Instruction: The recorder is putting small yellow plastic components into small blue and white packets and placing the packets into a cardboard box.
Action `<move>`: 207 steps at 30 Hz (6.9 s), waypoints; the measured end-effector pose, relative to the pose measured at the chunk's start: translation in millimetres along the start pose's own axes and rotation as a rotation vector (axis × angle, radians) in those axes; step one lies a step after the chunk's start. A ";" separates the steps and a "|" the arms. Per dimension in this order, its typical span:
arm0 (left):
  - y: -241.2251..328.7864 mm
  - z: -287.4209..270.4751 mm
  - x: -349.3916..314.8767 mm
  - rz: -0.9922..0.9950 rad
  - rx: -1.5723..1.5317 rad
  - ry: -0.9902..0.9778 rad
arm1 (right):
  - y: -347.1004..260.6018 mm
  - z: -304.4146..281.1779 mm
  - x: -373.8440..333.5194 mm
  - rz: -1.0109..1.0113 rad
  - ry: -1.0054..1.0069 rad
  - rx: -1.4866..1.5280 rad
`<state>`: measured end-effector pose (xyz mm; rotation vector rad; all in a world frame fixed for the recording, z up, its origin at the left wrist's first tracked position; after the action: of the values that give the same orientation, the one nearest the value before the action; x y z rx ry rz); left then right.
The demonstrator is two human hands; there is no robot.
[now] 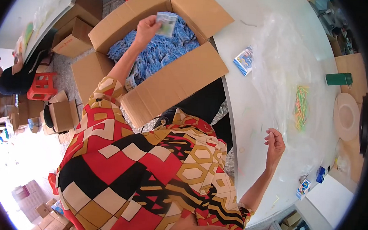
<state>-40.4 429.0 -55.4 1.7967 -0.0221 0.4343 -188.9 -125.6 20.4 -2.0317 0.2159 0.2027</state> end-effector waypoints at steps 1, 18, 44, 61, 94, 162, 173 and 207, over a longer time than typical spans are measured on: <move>-14.0 -9.5 5.9 -0.034 0.016 0.076 | 1.4 1.9 1.3 0.009 -0.005 -0.014; -80.0 25.5 75.8 -0.028 0.490 -0.034 | 10.5 18.1 -16.2 0.110 -0.043 -0.200; -22.5 90.4 -25.3 -0.228 -0.206 -0.478 | 4.1 19.7 -10.6 0.141 -0.065 -0.204; -27.3 104.5 -2.5 -0.100 0.122 -0.404 | 13.5 20.7 -14.0 0.135 -0.064 -0.148; 22.2 88.3 3.1 -0.069 0.316 -0.426 | 17.6 29.0 -20.8 0.105 0.001 -0.120; 89.1 189.5 -3.3 0.112 0.256 -0.147 | -24.1 72.3 3.6 -0.249 -0.013 -0.016; 172.0 209.3 -97.4 -0.136 -0.425 -0.661 | -96.3 55.4 40.5 -0.488 0.092 0.121; 191.5 263.5 -121.8 0.252 -0.090 -0.615 | -101.5 16.4 -20.9 -0.640 0.353 -0.624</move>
<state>-126.1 103.5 32.3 1.7814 -0.6902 0.0402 -185.7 -64.2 105.4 -2.6278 -0.3278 -0.5572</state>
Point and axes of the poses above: each hand's wrist, its own x-axis towards the middle knuckle, its own z-axis out of the palm, y = z × x, the point moved 2 cm from there along x, towards the middle knuckle, and after that the axes turned 4 degrees about z, right-handed, at the moved point
